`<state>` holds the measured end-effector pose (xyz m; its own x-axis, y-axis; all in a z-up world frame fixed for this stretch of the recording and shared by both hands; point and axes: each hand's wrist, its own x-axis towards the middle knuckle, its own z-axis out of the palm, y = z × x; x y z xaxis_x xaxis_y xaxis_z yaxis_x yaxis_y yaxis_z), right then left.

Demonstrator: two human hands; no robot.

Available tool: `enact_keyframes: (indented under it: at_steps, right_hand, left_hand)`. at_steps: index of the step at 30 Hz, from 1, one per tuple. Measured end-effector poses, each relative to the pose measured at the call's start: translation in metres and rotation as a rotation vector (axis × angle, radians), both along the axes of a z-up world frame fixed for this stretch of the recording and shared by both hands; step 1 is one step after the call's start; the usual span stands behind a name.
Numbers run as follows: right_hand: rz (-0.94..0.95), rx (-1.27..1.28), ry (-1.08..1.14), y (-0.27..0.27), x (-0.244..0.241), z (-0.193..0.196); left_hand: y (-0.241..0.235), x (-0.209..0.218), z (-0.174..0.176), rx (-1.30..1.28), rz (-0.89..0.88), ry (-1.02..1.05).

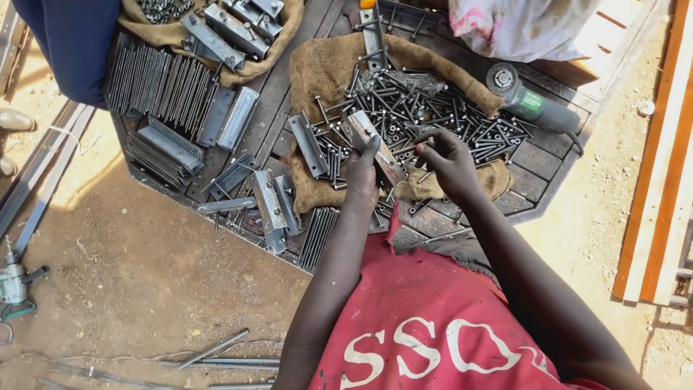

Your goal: Sorting and inspecting metal brackets on a workbench in a fabrication area

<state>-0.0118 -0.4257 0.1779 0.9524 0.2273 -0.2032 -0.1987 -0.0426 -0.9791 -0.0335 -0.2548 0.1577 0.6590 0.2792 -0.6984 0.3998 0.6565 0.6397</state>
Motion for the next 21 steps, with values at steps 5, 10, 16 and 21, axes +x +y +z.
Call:
enact_keyframes:
  at_steps: [5, 10, 16, 21]
  right_hand:
    - [0.023, -0.22, -0.122, 0.004, -0.014, 0.046]
    - [0.105, -0.372, -0.22, 0.0, -0.026, 0.06]
    - [0.234, -0.517, -0.333, 0.003, -0.044, 0.053]
    - [0.387, -0.501, -0.244, 0.008, -0.055, 0.069]
  left_hand:
    - [-0.025, -0.011, 0.068, -0.049, -0.045, -0.007]
    - [-0.022, -0.026, 0.039, -0.022, -0.069, -0.008]
    - [-0.018, -0.027, -0.022, -0.027, -0.115, 0.05]
    - [-0.015, -0.026, -0.012, 0.018, -0.187, 0.064]
